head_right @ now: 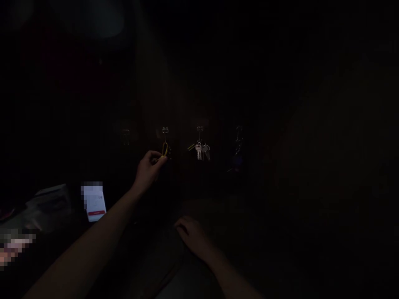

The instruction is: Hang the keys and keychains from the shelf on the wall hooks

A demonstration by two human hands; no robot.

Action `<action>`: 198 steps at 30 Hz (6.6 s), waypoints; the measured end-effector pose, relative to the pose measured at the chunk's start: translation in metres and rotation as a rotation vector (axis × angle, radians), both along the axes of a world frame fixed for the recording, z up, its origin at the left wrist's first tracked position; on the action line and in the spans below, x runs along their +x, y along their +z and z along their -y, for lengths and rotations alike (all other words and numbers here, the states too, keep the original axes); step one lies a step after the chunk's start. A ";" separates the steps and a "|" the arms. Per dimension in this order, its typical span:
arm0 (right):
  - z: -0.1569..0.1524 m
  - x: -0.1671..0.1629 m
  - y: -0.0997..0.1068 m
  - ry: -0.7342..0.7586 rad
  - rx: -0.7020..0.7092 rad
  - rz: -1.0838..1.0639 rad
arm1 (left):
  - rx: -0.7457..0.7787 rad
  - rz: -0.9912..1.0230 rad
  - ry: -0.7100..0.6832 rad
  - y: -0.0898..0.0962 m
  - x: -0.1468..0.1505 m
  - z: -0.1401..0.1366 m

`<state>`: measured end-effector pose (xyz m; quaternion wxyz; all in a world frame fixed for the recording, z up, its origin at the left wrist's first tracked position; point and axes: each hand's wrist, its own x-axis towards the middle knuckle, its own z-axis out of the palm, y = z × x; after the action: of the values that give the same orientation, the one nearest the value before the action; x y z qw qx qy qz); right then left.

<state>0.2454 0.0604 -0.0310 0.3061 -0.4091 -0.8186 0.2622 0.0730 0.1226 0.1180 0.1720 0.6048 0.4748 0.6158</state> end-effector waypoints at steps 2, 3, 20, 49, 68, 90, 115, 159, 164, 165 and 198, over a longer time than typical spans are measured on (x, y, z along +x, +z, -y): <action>0.000 0.000 -0.001 -0.003 -0.001 0.002 | -0.003 0.009 0.007 -0.006 -0.002 -0.001; 0.000 0.000 -0.002 -0.003 -0.003 0.004 | -0.012 0.007 0.010 -0.009 -0.003 -0.001; -0.002 0.002 -0.006 0.042 0.010 -0.018 | -0.249 -0.123 -0.117 -0.057 -0.033 0.037; 0.001 0.000 0.001 0.047 0.011 0.102 | -0.346 -0.889 -0.099 -0.130 -0.054 0.096; -0.001 0.000 -0.003 0.059 0.053 0.077 | -0.268 -0.782 -0.073 -0.137 -0.036 0.101; 0.024 -0.025 0.012 0.094 -0.406 -0.464 | -0.311 -0.077 -0.103 -0.115 -0.008 0.121; -0.029 -0.007 0.142 -0.128 0.352 -0.455 | -0.484 -0.222 0.116 -0.115 -0.093 0.117; -0.048 -0.031 0.098 -0.139 0.478 -0.241 | -0.528 -0.491 0.071 -0.113 -0.087 0.126; -0.041 -0.026 0.078 -0.118 0.433 -0.198 | -0.548 -0.496 0.078 -0.120 -0.094 0.122; -0.039 -0.025 0.074 -0.105 0.417 -0.185 | -0.542 -0.508 0.073 -0.123 -0.096 0.121; -0.011 -0.030 0.000 0.141 0.154 0.250 | -0.579 -0.585 0.064 -0.123 -0.103 0.114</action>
<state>0.2152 0.0714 -0.0314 0.2130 -0.3553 -0.8948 0.1666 -0.0297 0.0090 -0.0051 0.1736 0.6659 0.6759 0.2638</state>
